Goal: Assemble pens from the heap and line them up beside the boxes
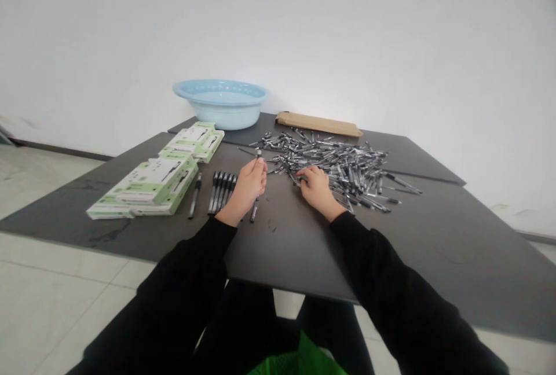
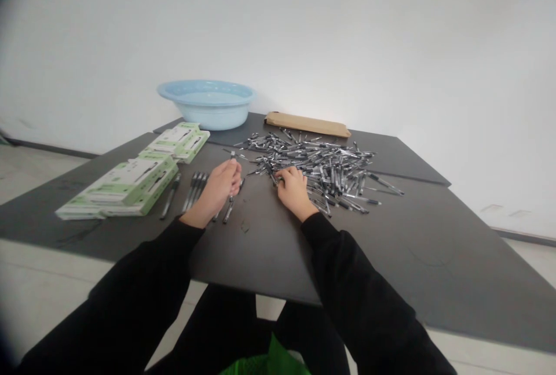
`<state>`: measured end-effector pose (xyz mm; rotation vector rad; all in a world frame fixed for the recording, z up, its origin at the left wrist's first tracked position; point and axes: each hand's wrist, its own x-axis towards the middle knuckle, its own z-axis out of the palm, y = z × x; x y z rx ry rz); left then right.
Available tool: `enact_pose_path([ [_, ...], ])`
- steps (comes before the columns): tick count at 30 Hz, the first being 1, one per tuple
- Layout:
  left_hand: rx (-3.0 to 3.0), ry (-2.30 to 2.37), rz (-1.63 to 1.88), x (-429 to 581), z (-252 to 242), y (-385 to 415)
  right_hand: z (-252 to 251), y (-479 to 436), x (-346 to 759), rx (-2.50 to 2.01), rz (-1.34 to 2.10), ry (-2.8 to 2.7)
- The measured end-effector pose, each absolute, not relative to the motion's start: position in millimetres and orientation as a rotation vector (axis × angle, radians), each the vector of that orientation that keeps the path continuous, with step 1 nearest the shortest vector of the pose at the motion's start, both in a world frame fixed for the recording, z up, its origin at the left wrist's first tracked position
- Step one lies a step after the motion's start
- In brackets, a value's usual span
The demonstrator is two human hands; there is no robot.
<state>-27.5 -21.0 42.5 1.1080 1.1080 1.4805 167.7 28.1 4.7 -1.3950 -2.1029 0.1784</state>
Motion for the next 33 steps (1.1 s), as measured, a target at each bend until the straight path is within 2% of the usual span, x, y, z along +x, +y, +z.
enact_pose_path([
  [12,1.156,1.026,1.176,-18.8,49.2,-35.9,15.7,22.0,196.7,-1.502,0.068,-2.13],
  [33,1.356,1.15,1.184,-18.0,38.7,-29.6,17.6,53.9,136.9,-1.769,-0.061,-2.228],
])
